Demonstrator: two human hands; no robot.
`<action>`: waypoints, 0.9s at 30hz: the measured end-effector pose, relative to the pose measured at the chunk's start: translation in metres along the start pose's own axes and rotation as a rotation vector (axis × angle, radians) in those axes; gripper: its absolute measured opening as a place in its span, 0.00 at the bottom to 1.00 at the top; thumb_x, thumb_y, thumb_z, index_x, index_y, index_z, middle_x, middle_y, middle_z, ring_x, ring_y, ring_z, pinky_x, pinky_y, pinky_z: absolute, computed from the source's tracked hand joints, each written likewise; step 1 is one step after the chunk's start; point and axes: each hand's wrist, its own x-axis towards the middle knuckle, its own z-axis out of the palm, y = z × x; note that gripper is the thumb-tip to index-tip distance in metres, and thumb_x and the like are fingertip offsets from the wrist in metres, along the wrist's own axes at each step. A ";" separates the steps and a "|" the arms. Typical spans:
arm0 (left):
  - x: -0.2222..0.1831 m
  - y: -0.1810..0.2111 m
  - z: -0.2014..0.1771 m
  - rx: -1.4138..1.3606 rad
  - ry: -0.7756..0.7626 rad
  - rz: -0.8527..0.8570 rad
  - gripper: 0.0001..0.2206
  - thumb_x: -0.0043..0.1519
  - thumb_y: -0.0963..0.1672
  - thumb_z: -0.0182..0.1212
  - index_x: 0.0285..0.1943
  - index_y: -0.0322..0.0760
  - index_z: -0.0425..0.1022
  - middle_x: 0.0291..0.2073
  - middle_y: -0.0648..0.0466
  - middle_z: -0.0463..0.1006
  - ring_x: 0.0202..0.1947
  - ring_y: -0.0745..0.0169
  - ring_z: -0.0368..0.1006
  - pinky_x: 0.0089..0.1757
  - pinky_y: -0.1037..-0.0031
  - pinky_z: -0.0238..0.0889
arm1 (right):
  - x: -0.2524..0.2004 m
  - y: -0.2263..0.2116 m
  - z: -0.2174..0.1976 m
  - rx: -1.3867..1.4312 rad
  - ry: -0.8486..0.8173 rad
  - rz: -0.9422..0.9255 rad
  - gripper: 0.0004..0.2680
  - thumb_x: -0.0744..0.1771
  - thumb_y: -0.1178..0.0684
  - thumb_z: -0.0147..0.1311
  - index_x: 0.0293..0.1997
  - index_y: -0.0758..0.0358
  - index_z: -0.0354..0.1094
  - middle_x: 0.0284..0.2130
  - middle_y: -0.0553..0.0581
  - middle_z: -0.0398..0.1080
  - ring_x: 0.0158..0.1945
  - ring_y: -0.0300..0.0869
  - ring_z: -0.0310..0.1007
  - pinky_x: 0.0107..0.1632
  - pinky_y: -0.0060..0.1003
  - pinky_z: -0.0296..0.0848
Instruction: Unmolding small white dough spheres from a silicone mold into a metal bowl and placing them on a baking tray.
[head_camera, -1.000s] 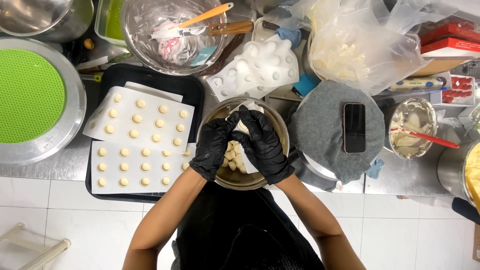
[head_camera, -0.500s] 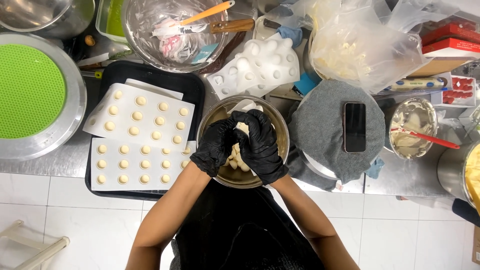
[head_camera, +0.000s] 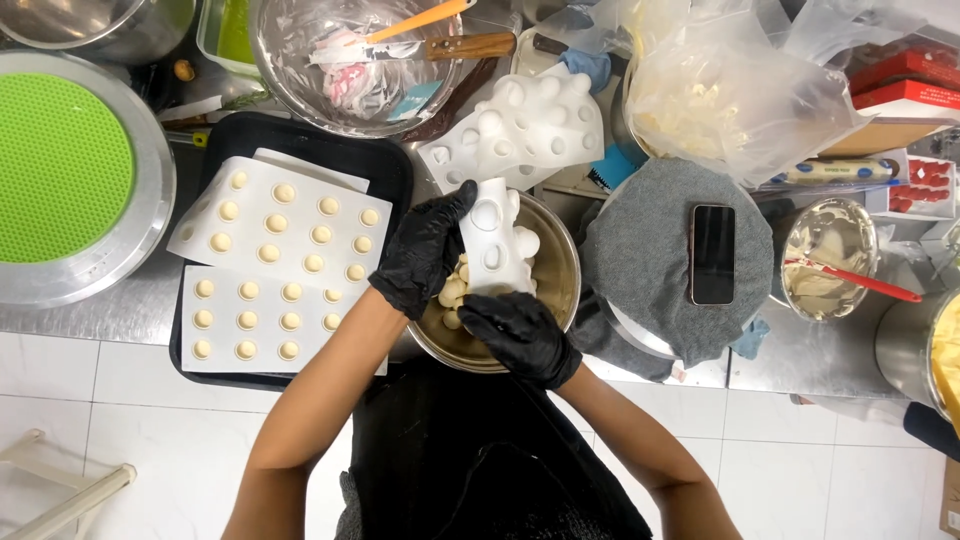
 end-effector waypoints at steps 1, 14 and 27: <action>0.003 0.003 -0.001 -0.001 0.002 -0.001 0.14 0.65 0.47 0.63 0.51 0.30 0.79 0.38 0.52 0.81 0.36 0.65 0.78 0.37 0.74 0.72 | -0.004 -0.005 0.008 0.002 -0.001 0.001 0.16 0.67 0.60 0.55 0.63 0.59 0.69 0.59 0.58 0.72 0.57 0.45 0.74 0.55 0.43 0.71; -0.004 0.021 0.016 0.828 -0.194 0.234 0.13 0.65 0.46 0.65 0.50 0.30 0.83 0.39 0.55 0.85 0.40 0.70 0.76 0.45 0.74 0.71 | 0.046 0.017 -0.080 0.630 0.119 0.551 0.15 0.68 0.55 0.61 0.63 0.58 0.68 0.55 0.55 0.76 0.58 0.43 0.78 0.62 0.39 0.77; -0.062 0.043 0.024 1.002 -0.162 -0.001 0.23 0.57 0.45 0.71 0.62 0.37 0.76 0.50 0.55 0.83 0.51 0.68 0.76 0.54 0.76 0.67 | 0.059 0.063 -0.063 1.356 0.538 0.973 0.12 0.64 0.61 0.63 0.52 0.65 0.73 0.41 0.56 0.79 0.42 0.42 0.80 0.46 0.39 0.80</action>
